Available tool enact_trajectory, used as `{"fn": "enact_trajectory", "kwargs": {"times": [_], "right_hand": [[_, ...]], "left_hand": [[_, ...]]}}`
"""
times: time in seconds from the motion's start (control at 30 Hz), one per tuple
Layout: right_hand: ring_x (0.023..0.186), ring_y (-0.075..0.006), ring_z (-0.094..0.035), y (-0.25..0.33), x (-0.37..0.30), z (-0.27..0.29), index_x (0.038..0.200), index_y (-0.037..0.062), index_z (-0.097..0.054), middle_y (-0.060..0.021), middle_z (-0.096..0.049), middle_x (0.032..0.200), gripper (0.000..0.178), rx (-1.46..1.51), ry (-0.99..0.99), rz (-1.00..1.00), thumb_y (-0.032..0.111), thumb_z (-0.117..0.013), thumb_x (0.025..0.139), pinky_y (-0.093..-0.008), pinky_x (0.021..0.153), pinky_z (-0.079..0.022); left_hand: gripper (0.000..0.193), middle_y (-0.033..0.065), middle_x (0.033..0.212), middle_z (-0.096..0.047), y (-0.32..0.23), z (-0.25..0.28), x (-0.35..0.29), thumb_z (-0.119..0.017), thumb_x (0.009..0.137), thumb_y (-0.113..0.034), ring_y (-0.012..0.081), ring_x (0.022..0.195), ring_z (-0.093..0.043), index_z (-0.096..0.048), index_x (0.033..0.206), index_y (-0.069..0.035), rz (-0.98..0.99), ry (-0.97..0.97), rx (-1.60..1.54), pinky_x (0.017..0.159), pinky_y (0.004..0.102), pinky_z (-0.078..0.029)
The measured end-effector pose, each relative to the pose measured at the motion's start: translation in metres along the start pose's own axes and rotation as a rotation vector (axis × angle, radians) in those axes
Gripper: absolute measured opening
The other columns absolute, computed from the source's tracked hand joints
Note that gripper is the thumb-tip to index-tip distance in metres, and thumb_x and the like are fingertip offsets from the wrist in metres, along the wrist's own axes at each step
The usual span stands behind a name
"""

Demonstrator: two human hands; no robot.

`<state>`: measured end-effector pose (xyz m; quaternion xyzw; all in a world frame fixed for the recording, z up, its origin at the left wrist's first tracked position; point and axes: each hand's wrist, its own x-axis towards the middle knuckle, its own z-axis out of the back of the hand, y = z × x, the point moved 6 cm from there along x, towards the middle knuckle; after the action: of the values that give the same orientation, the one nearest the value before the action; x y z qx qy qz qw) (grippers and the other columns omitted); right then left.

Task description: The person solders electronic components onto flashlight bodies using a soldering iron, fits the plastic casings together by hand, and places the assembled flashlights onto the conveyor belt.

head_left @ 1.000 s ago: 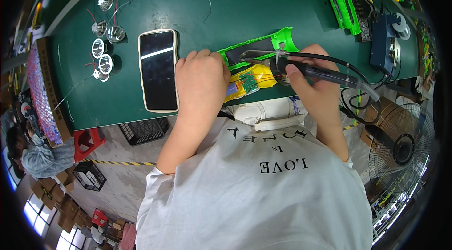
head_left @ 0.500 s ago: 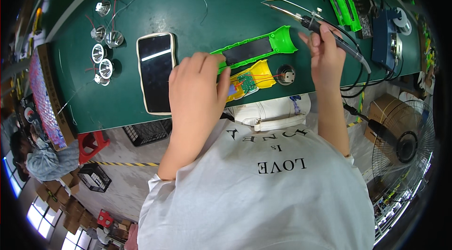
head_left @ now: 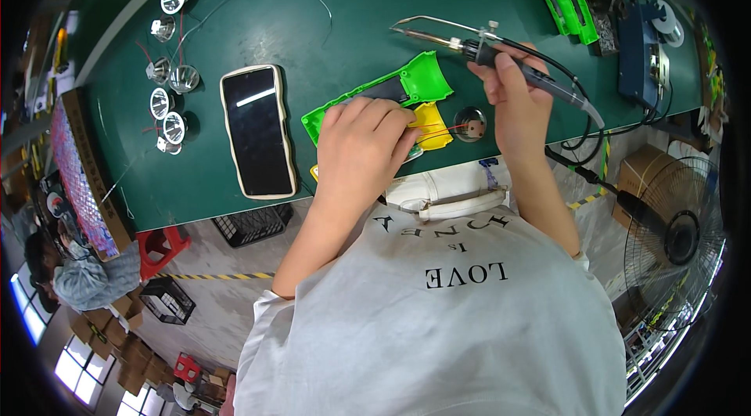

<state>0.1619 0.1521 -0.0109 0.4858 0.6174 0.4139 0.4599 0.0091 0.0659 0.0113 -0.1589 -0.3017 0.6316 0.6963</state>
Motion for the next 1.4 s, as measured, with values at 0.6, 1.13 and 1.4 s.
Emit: {"fn": "enact_trajectory", "kwargs": {"times": [0.6, 1.13, 1.4], "right_hand": [[0.057, -0.0032, -0.046, 0.073, -0.045, -0.022, 0.083, -0.0013, -0.052, -0.0022, -0.055, 0.064, 0.019, -0.640, 0.248, 0.223, 0.009, -0.067, 0.076, -0.0177, 0.049, -0.038], [0.060, -0.0039, -0.043, 0.058, -0.039, -0.031, 0.080, -0.0002, -0.051, -0.0016, -0.052, 0.066, 0.013, -0.697, 0.215, -0.007, 0.001, -0.062, 0.073, -0.0181, 0.053, -0.036], [0.059, -0.0056, -0.049, 0.049, -0.036, -0.031, 0.081, -0.0010, -0.051, -0.0037, -0.055, 0.067, 0.013, -0.717, 0.234, -0.060, 0.001, -0.062, 0.074, -0.0186, 0.053, -0.039]], "left_hand": [[0.008, 0.0041, 0.069, -0.060, 0.003, 0.005, -0.002, -0.064, 0.068, -0.005, 0.0223, 0.066, -0.055, -0.061, 0.075, -0.007, 0.270, -0.165, 0.188, 0.059, 0.0340, -0.040], [0.007, 0.0062, 0.071, -0.060, 0.003, 0.002, 0.011, -0.061, 0.068, -0.007, 0.0235, 0.068, -0.056, -0.065, 0.074, -0.006, 0.276, 0.047, 0.226, 0.061, 0.0353, -0.039], [0.007, 0.0072, 0.071, -0.060, 0.004, 0.002, 0.012, -0.060, 0.069, -0.007, 0.0244, 0.069, -0.057, -0.065, 0.074, -0.006, 0.297, 0.080, 0.241, 0.062, 0.0361, -0.039]]}}
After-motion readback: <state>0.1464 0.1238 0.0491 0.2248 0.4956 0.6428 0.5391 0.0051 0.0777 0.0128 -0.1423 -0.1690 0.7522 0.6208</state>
